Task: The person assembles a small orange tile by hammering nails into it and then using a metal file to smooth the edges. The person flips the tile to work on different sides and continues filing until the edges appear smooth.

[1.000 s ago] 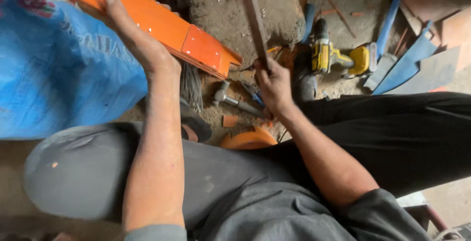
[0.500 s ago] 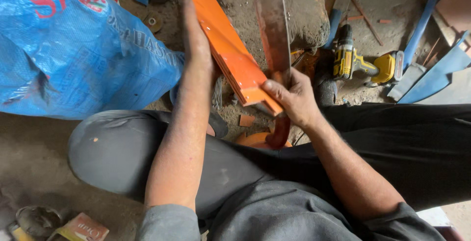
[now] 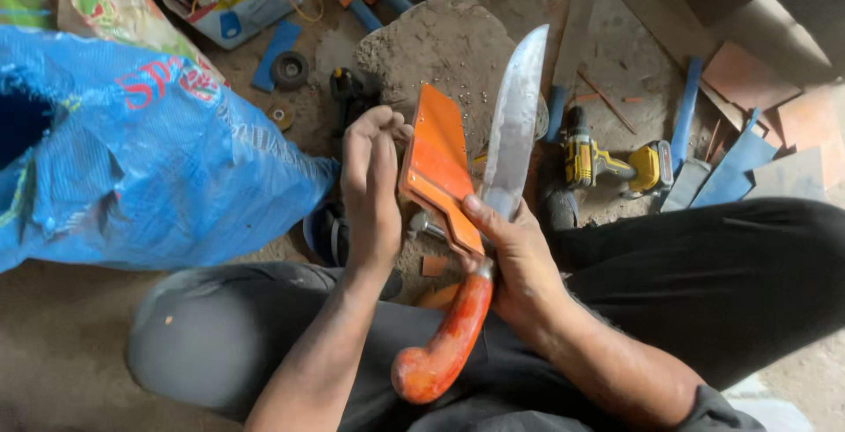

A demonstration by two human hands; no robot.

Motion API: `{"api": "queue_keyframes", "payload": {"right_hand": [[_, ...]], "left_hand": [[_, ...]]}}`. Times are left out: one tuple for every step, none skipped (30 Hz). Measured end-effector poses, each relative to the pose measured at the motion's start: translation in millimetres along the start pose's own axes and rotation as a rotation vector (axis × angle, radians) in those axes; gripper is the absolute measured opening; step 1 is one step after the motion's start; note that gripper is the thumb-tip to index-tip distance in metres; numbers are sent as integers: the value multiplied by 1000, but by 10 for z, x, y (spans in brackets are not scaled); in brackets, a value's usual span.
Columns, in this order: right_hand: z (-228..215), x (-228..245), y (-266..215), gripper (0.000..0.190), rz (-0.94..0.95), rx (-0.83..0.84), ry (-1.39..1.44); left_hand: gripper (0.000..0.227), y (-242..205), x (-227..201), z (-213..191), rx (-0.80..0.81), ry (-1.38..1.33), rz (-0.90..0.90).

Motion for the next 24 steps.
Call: {"api": "queue_keyframes", "payload": {"right_hand": [[41, 13, -8, 36, 12, -43, 19], [81, 37, 3, 36, -8, -36, 36], [120, 55, 21, 36, -29, -29, 53], [153, 72, 38, 35, -44, -18, 66], [163, 77, 49, 35, 2, -87, 113], [165, 67, 58, 35, 52, -161, 163], [161, 55, 73, 36, 102, -235, 215], [167, 62, 88, 36, 23, -146, 167], [166, 59, 99, 37, -58, -59, 121], [150, 50, 110, 39, -137, 31, 68], [125, 30, 129, 40, -143, 33, 67], [102, 13, 139, 40, -145, 30, 65], [82, -4, 149, 41, -147, 27, 62], [63, -12, 167, 42, -152, 17, 68], [50, -19, 180, 42, -157, 8, 74], [43, -24, 183, 43, -158, -2, 78], [42, -27, 183, 43, -155, -4, 80], [46, -34, 190, 43, -153, -3, 84], [44, -32, 202, 43, -151, -2, 88], [33, -42, 195, 42, -143, 4, 71], [16, -50, 191, 42, -136, 11, 54], [-2, -50, 196, 42, -132, 19, 38], [-28, -51, 191, 37, -122, 33, 10], [-60, -34, 192, 33, -112, 53, -21]], "left_hand": [[66, -83, -108, -21, 80, -64, 48], [74, -134, -196, -42, 180, -102, 90], [84, -176, -278, -72, 280, -140, 130], [91, -192, -331, -83, 339, -42, 198], [100, -217, -379, -88, 391, 54, 270], [104, -220, -408, -88, 404, 282, 362], [110, -217, -426, -80, 413, 511, 453], [108, -201, -428, -57, 363, 470, 424], [107, -188, -420, -30, 312, 429, 395], [105, -204, -404, -5, 252, 389, 369], [104, -220, -390, 13, 246, 437, 380], [103, -239, -382, 31, 239, 483, 385], [101, -262, -376, 50, 231, 530, 389], [100, -265, -365, 68, 219, 570, 421], [99, -270, -357, 85, 206, 611, 452], [98, -279, -355, 103, 191, 652, 480], [101, -281, -352, 115, 193, 699, 476], [103, -277, -347, 121, 196, 747, 475], [106, -266, -333, 130, 200, 796, 473], [105, -272, -325, 132, 201, 765, 468], [104, -272, -318, 130, 202, 734, 463], [103, -256, -311, 123, 205, 703, 461], [103, -242, -310, 115, 210, 684, 469], [102, -214, -316, 103, 208, 669, 481]]}}
Point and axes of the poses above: each hand's wrist, its own y-axis towards the middle knuckle, its own z-axis out of the palm, x = y × z, the point moved 1 cm from there along y, towards the middle knuckle, and after that the axes turned 8 degrees about z, right-handed, at the moved point
